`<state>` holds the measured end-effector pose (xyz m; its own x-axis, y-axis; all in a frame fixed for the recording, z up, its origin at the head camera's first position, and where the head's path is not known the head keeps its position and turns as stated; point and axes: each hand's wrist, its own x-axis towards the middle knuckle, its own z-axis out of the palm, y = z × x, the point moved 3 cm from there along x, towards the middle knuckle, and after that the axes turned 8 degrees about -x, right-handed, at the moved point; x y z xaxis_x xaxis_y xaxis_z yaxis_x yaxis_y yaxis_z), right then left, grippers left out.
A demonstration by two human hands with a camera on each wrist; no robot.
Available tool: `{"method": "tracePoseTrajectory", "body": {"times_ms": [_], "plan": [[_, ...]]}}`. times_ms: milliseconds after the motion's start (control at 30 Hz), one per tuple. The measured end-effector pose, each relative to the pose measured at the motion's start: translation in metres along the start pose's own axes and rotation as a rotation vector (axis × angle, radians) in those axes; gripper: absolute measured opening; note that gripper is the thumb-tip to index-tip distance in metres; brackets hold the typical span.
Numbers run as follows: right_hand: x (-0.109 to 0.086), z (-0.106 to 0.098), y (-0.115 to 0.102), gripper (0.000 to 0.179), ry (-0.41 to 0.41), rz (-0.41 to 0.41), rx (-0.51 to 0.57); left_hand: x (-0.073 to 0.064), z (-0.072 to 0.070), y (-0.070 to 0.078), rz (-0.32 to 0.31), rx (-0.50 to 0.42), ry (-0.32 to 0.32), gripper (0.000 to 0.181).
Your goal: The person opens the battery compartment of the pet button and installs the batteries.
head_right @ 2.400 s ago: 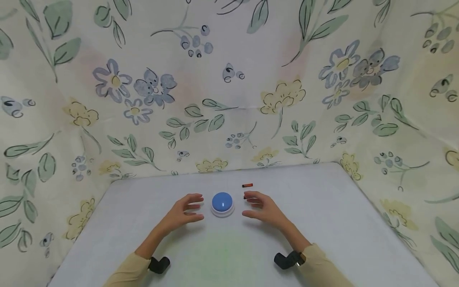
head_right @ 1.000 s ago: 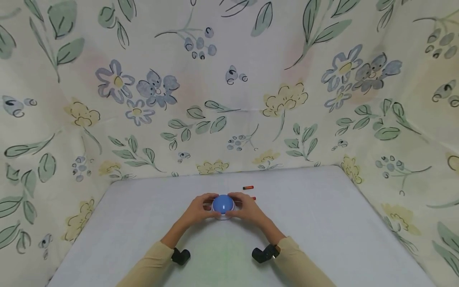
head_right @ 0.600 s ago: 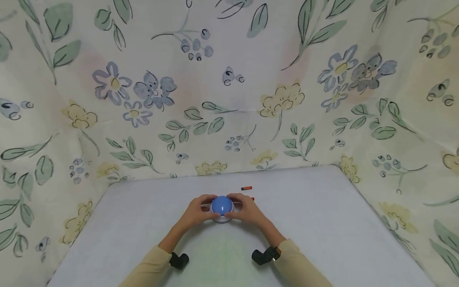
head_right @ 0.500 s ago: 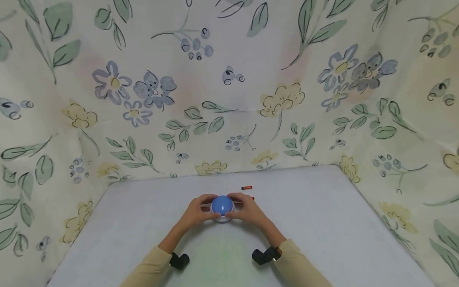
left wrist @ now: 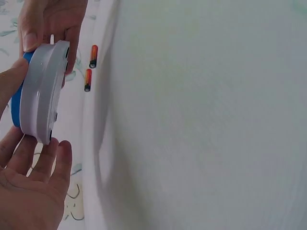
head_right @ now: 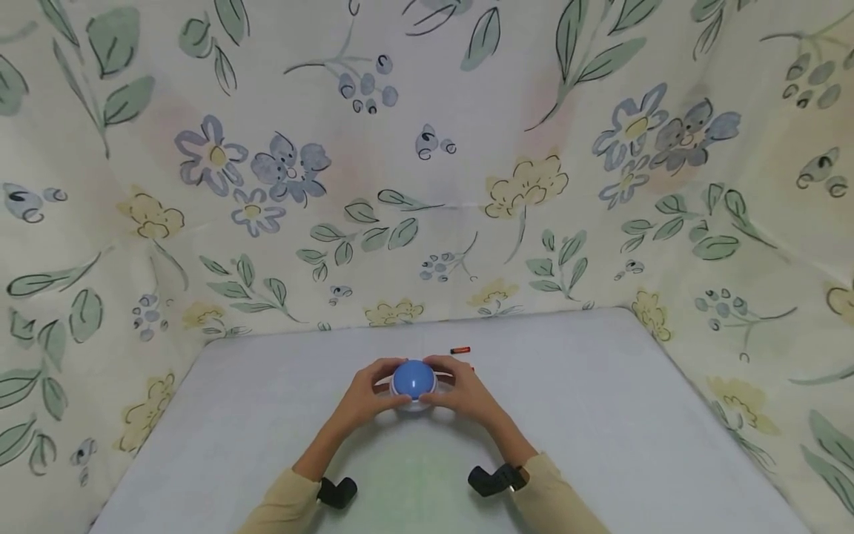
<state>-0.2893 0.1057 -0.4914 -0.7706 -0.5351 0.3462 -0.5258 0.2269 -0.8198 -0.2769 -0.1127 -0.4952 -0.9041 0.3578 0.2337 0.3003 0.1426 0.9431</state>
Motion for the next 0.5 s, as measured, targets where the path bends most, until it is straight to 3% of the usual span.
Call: {"method": "tracePoseTrajectory", "body": {"times_ms": [500], "plan": [[-0.007,-0.003,-0.017,0.059,0.018,-0.017,0.054,-0.007,0.008,0.021,0.013,0.026,0.015,0.071]]}}
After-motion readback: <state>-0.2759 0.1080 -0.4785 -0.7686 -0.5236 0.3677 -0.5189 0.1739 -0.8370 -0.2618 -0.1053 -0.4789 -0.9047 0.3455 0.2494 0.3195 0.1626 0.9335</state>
